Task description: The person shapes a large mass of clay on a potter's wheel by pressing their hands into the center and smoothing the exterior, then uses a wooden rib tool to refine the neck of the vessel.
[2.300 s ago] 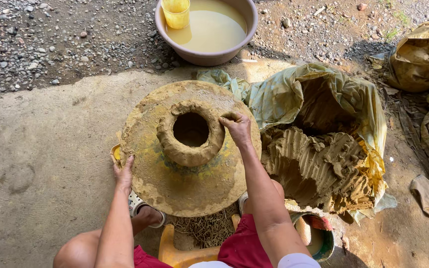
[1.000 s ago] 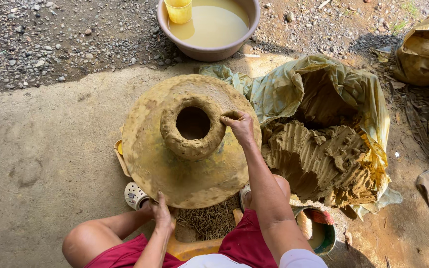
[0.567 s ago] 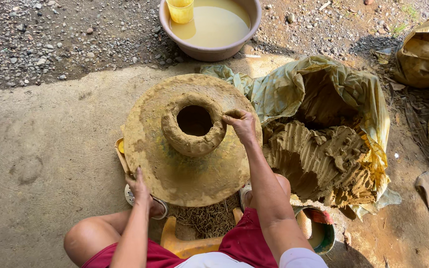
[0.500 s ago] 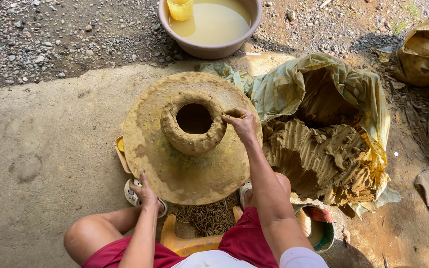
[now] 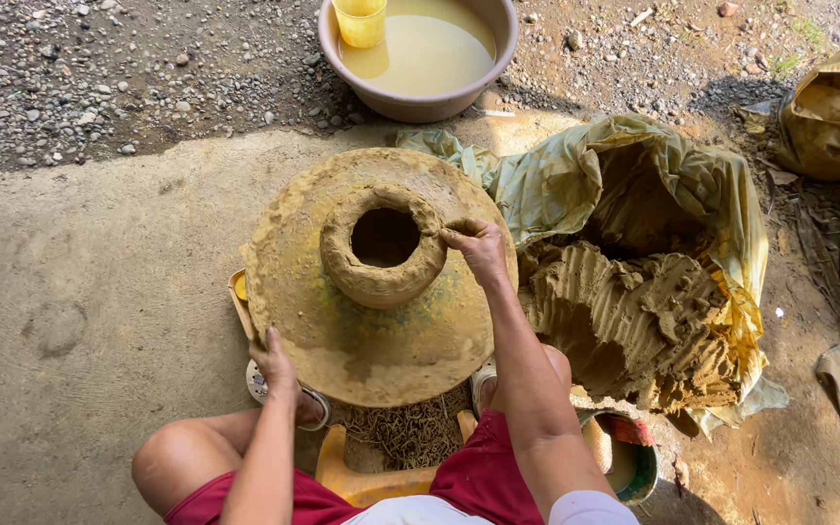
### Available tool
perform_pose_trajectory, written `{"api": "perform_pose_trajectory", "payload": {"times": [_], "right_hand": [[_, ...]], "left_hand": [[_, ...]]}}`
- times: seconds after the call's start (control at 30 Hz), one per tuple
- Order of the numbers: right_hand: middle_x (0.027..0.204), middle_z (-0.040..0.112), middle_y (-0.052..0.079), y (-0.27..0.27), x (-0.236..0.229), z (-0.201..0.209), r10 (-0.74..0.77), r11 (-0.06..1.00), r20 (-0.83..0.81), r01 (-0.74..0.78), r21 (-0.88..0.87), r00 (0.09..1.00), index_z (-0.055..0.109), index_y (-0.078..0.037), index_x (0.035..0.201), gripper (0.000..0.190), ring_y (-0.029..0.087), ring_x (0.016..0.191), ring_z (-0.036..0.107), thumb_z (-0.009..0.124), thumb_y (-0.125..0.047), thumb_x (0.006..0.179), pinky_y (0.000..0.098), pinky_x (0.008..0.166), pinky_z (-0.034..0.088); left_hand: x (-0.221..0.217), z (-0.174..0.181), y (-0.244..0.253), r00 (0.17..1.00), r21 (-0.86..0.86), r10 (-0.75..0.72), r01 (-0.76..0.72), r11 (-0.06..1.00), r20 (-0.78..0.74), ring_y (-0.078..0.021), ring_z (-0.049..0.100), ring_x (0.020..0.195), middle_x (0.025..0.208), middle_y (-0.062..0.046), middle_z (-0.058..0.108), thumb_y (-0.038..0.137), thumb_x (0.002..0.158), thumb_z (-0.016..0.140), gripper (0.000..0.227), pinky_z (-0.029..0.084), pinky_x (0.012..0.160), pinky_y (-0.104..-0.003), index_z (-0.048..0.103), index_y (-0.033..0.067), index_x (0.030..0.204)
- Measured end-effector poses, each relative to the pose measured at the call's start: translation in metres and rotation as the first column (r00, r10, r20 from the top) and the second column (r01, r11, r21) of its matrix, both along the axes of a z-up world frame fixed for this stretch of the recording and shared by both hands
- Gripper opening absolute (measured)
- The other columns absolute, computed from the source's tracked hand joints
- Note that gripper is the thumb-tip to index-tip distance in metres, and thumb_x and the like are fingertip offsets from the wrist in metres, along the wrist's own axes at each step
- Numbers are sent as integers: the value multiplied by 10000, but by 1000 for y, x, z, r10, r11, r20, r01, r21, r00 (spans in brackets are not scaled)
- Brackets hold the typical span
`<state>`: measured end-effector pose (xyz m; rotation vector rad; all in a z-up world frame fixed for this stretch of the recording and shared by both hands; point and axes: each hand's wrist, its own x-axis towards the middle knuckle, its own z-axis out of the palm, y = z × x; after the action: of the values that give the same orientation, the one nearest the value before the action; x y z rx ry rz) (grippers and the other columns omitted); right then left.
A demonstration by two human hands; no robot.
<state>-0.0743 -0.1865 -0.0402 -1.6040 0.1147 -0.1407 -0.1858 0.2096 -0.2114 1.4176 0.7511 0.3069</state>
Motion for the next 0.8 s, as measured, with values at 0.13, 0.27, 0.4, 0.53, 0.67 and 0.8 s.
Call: {"api": "perform_pose_trajectory", "payload": {"times": [0.13,0.27,0.4,0.53,0.67,0.8], "right_hand": [[880,789,36,0,0,-6,-10,999,-24,9,-52,1000,798,-16,979,183,93,766,702,850,-65,810,269,731,586],[896,790,40,-2,-4,-10,34,999,-4,-33,12,999,797,-6,983,198,89,787,704,855,-52,799,258,757,589],[895,787,47,2,4,-11,46,997,-4,-46,54,999,795,-3,988,200,94,785,700,852,-37,800,263,754,585],[903,792,51,-1,-2,-9,42,999,-14,-41,26,999,793,-4,989,212,103,786,704,859,-18,788,269,756,586],[894,791,53,-2,-3,-5,49,998,-28,-48,34,998,793,-4,980,201,109,788,720,852,-19,789,278,760,608],[883,787,62,-5,-9,-6,84,995,-42,-82,52,996,796,5,975,195,120,777,717,856,-15,790,288,752,608]], "left_hand": [[-62,-29,-58,967,-17,160,-166,986,-201,-278,582,1239,1357,-184,571,593,1023,534,706,497,1025,-396,343,46,1426],[-116,-29,-96,961,-106,10,-41,994,-275,-303,337,1417,1576,-179,286,613,928,633,955,302,1136,-460,127,87,1543],[-89,4,-68,927,-269,-90,-12,963,-363,-344,21,1577,1713,-186,-167,725,933,614,1254,99,1215,-608,-237,89,1599],[-14,43,6,987,-280,45,-88,956,-156,-369,460,1436,1632,-235,349,750,840,526,1096,447,1144,-533,122,88,1615],[-51,2,-48,951,-108,150,-185,977,-272,-378,457,1412,1601,-280,301,706,987,526,1017,419,1152,-506,63,26,1585],[-124,-26,-92,943,-164,17,-75,984,-331,-329,270,1507,1677,-182,170,635,955,602,1028,268,1215,-479,27,92,1612]]}}
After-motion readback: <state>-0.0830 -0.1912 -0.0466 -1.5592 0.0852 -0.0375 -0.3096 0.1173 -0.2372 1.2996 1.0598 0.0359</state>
